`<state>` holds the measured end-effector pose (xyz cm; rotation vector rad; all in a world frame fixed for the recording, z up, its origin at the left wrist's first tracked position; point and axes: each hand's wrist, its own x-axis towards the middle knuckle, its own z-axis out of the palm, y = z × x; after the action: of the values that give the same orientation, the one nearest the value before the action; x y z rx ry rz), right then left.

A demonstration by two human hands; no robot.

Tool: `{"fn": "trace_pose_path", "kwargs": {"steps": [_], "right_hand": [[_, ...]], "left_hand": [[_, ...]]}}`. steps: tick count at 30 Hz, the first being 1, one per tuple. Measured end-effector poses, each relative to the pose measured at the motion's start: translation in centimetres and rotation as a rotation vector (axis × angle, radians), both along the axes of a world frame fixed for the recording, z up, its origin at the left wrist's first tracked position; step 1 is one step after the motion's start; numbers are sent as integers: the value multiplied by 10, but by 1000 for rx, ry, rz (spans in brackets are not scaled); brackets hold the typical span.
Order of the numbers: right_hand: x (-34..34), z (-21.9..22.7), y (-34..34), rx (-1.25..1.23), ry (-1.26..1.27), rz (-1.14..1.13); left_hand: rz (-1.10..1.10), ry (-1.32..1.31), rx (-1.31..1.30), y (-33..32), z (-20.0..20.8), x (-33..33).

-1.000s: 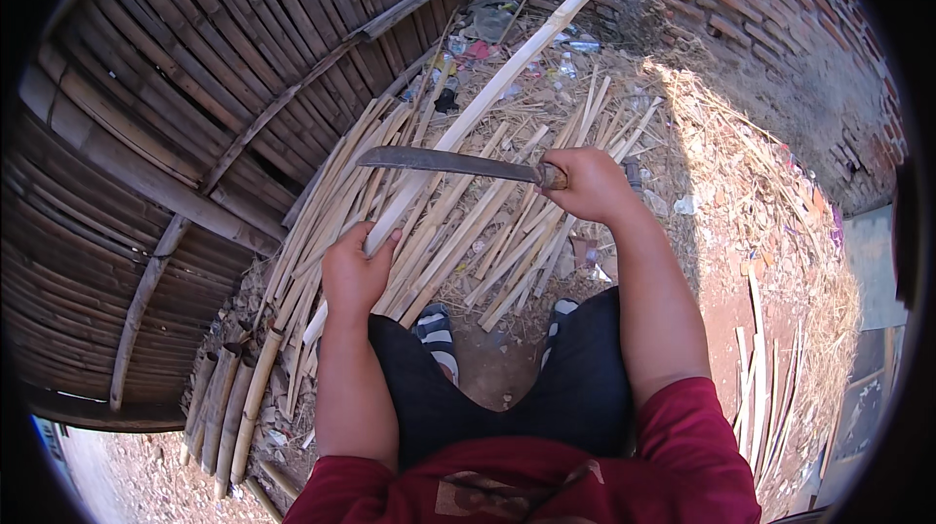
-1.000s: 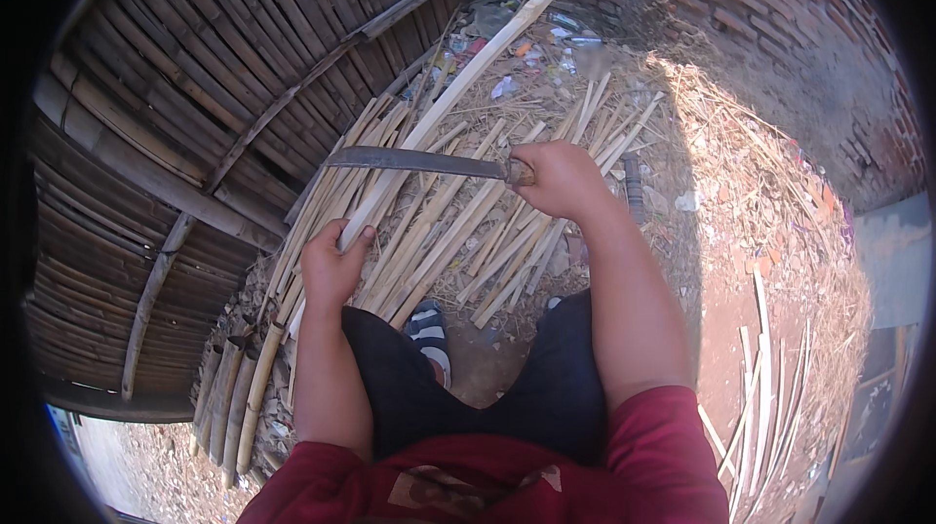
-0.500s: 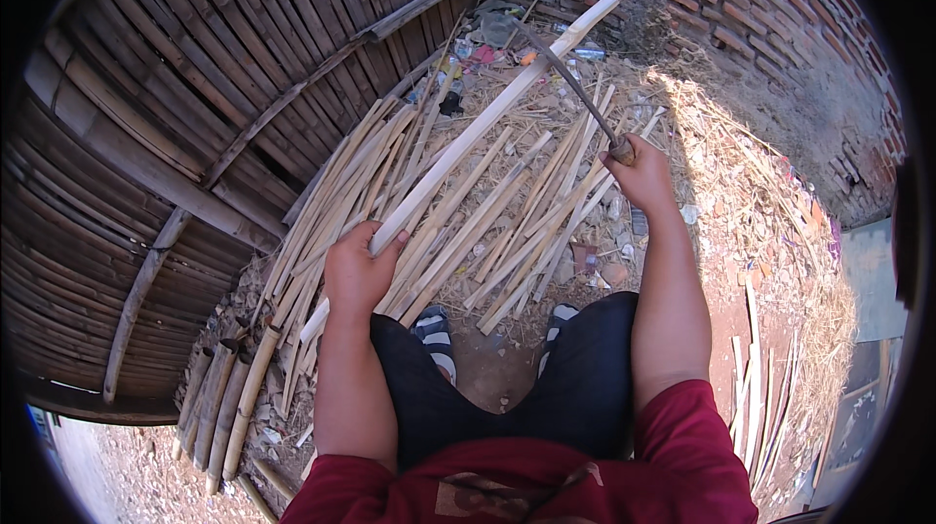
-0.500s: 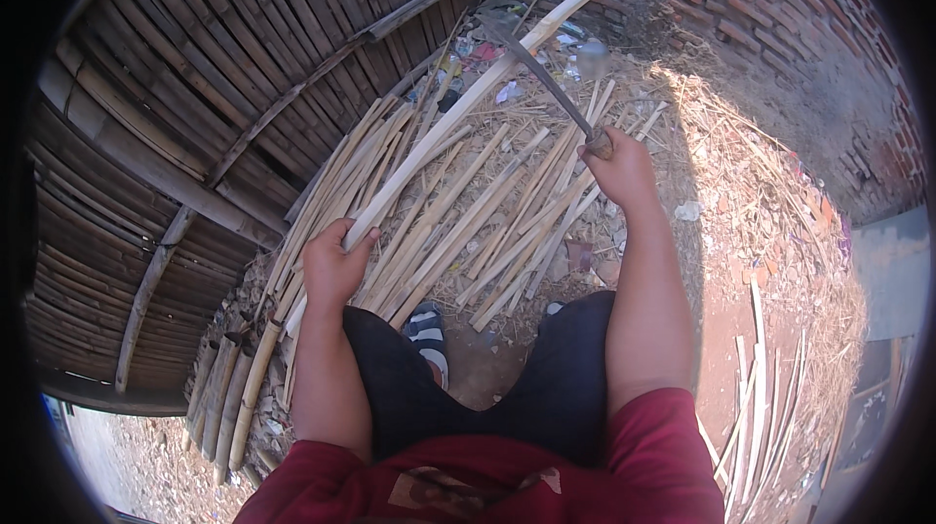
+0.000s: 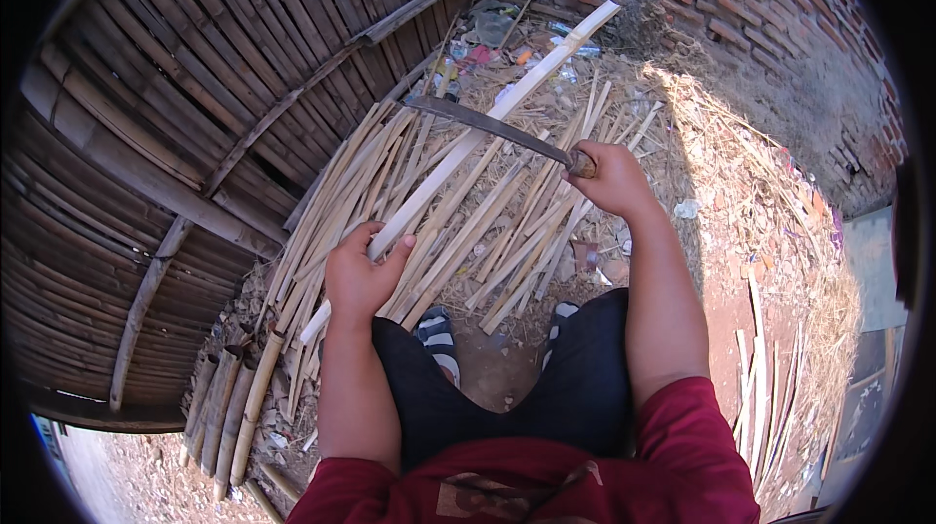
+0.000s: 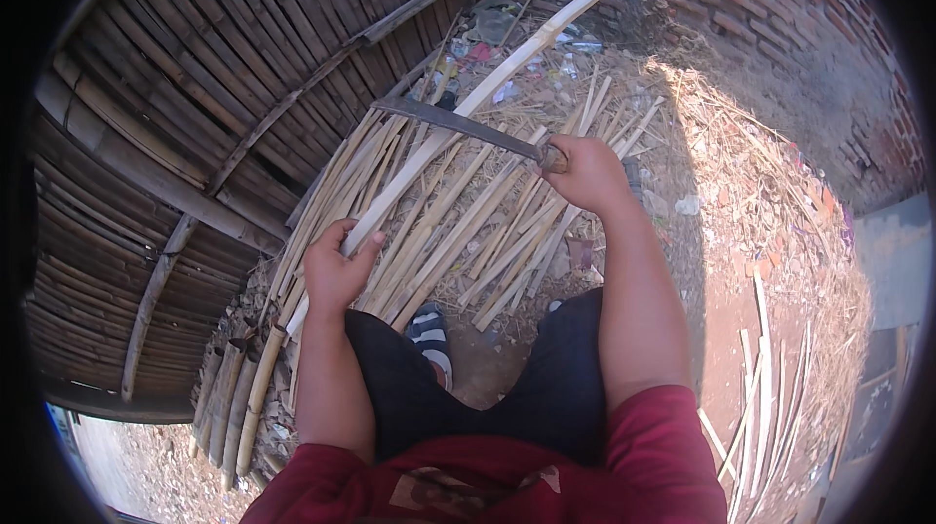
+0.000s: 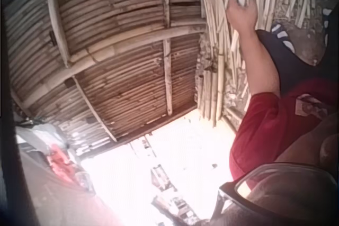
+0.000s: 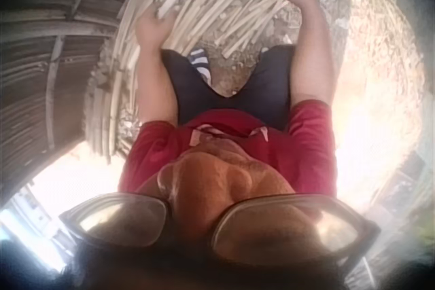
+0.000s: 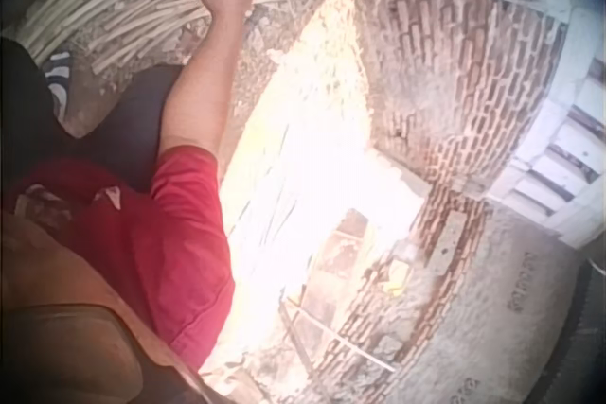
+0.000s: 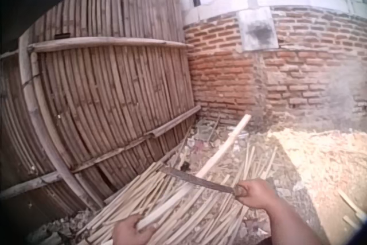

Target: The person shaves thin layers off a strip of wood using a machete while squatting on the ground.

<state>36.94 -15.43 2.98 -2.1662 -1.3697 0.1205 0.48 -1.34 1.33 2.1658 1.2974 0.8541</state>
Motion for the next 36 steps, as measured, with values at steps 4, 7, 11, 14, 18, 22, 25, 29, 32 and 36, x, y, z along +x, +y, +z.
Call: {"fn": "trace_pose_path", "kwargs": {"steps": [4,7,11,14,18,22,25,29,32,36], "right_hand": [[23,-3,-9,64,1,-203],[28,-3,-11,64,49,-279],[19,-6,-8,29,40,-89],[-3,8,1,-86,22,82],[-18,17,2,-109,10,98],[11,2,-7,10,58,-43],[27,-7,-13,96,62,-181],[29,-9,-10,79,95,-147],[8,3,-4,-42,68,2],[-21,5,7,-105,-53,159]], "left_hand": [[-11,-35,1,0,0,1],[-28,-31,42,1,0,-1],[-17,-18,51,-2,3,1],[11,3,62,1,0,-1],[17,4,122,-2,4,-1],[16,0,220,-1,2,-1],[14,23,251,0,2,0],[9,46,246,-1,1,3],[7,42,257,-1,-4,1],[5,58,252,-1,-3,2]]}}
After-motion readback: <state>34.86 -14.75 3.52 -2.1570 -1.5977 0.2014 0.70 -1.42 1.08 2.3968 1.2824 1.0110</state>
